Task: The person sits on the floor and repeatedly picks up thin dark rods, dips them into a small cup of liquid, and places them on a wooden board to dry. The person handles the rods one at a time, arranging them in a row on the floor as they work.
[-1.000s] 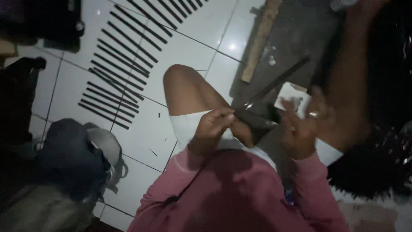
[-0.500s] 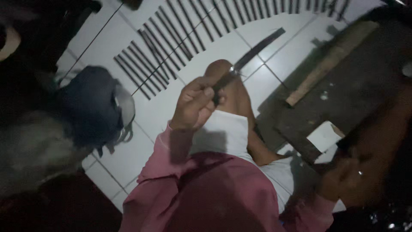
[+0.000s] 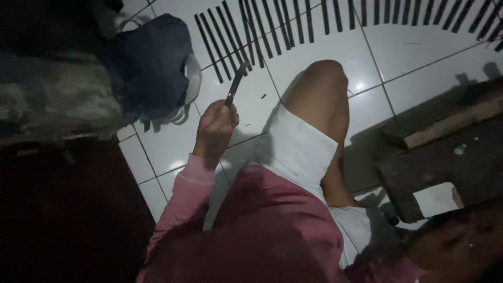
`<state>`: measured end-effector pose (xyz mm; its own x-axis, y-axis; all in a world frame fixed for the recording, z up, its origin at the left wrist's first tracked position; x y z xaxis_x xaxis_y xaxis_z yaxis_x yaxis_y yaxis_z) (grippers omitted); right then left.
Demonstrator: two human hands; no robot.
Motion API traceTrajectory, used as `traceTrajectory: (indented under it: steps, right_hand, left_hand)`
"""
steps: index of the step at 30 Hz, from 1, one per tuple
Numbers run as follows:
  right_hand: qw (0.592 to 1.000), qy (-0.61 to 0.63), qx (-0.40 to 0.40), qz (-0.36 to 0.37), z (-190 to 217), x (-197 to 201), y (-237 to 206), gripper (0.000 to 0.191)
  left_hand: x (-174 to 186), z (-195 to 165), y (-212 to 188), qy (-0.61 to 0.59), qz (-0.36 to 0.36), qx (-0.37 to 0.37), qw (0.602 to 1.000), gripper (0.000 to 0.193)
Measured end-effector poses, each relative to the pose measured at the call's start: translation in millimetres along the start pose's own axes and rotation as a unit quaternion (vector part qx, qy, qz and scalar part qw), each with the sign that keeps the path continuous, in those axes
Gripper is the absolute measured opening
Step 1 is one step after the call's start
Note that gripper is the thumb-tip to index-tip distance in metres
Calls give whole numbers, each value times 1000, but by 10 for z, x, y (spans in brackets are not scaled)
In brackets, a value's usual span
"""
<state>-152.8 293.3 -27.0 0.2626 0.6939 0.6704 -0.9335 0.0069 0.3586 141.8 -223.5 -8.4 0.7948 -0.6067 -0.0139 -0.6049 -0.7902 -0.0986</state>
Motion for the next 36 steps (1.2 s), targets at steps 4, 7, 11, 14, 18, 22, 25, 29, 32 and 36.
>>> traceTrajectory:
  steps: [4, 7, 11, 14, 18, 22, 25, 29, 32, 36]
  right_hand:
    - [1000, -1, 12, 10, -13, -55, 4, 32]
    - [1000, 7, 17, 14, -27, -121, -6, 33]
    - [999, 12, 23, 21, -46, -182, -1, 33]
    - [999, 21, 26, 26, -62, -175, 8, 34]
    - [999, 28, 27, 28, -95, -154, 11, 34]
    - [999, 33, 27, 30, -125, -146, 13, 35]
    - [999, 34, 27, 31, -134, -144, 12, 36]
    - [998, 38, 30, 37, -118, -173, -4, 37]
    - [998, 37, 31, 40, -99, -206, -9, 37]
    - [998, 41, 33, 43, -72, -252, -20, 38]
  left_hand:
    - [256, 277, -277, 369, 8, -5, 929, 13]
    - [584, 632, -603, 483, -63, 162, 858, 13]
    - [923, 1303, -1402, 185, -206, 422, 863, 20]
    - [966, 1741, -1715, -111, -274, 343, 892, 26]
    - [1166, 2180, -1883, -107, -337, 377, 856, 30]
    - [1307, 2252, -1839, -22, -372, 411, 832, 31]
    - [1363, 2253, -1775, 2, -368, 401, 839, 29]
    - [1462, 2349, -1529, 524, -13, 479, 704, 26]
    - [1491, 2451, -1757, 257, -205, 509, 796, 24]
    - [1288, 2518, -2139, -85, -366, 437, 817, 22]
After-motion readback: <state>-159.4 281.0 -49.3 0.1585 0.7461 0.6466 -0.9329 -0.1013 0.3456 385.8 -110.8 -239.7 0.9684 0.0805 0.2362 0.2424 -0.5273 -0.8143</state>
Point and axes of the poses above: each hand's wrist, its own y-axis towards the middle knuckle, its own x-axis out of the back of the hand, z = x × y, the point moved 6 cm from there along y, towards the middle knuckle, and after that the axes turned 2 degrees about -y, right-handed, at the moved point
